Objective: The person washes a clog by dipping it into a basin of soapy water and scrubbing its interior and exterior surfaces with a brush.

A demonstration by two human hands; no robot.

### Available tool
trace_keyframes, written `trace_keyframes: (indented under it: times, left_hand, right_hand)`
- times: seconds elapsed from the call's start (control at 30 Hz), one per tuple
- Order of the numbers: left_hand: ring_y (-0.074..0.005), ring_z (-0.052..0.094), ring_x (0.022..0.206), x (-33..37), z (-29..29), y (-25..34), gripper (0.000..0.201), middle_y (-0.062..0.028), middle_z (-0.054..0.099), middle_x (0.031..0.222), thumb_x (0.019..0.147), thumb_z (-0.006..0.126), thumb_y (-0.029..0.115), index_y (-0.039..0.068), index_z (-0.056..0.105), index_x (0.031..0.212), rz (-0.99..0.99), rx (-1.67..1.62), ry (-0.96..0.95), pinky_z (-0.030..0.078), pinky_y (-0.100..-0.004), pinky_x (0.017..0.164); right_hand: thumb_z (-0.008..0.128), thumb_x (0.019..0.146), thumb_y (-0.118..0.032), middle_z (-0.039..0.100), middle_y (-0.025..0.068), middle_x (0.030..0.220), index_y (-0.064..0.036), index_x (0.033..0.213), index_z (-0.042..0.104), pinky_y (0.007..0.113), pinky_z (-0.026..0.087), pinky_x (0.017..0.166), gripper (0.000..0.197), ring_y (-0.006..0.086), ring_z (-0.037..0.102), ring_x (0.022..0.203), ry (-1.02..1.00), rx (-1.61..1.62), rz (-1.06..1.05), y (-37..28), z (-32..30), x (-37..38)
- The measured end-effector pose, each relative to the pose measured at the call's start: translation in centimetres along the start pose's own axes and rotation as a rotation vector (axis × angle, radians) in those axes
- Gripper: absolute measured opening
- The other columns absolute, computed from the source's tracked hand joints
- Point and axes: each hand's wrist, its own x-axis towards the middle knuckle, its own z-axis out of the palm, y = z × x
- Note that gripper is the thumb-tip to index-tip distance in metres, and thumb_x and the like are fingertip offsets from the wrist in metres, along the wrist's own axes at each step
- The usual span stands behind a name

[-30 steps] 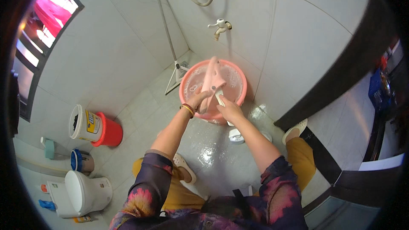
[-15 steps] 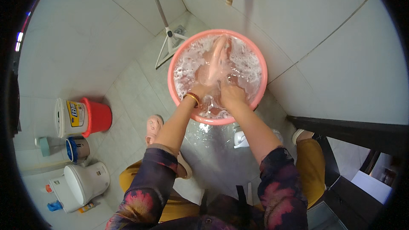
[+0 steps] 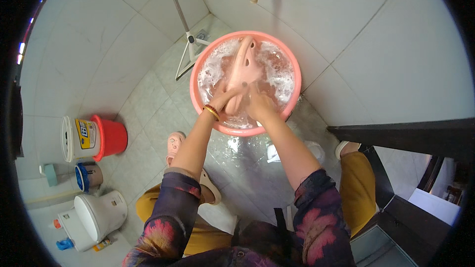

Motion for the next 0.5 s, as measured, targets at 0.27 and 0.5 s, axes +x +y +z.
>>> trace_keyframes:
  times: [0.27,0.5]
  left_hand:
    - [-0.0257,0.059,0.094,-5.5,-0.1,3.1,0.049,-0.0103,0.058,0.106,0.083,0.051,0.043,0.007,0.049,0.117,-0.098,-0.614,-0.067,0.049,-0.0401,0.080]
    - [-0.0338,0.043,0.116,-14.3,0.4,3.5,0.063,-0.0122,0.039,0.132,0.080,0.044,0.053,0.016,0.036,0.130,-0.124,-0.862,-0.187,0.036,-0.0573,0.089]
  right_hand:
    - [0.049,0.077,-0.002,0.060,0.0115,0.096,-0.0138,0.140,0.022,0.024,0.034,0.036,0.070,0.0064,0.039,0.042,-0.339,1.134,-0.039,-1.0,-1.2,-6.5]
    - [0.055,0.080,-0.007,0.057,0.0150,0.105,-0.0037,0.139,0.022,0.026,0.043,0.069,0.068,0.0148,0.054,0.083,-0.209,0.794,-0.408,-2.2,1.3,-8.0]
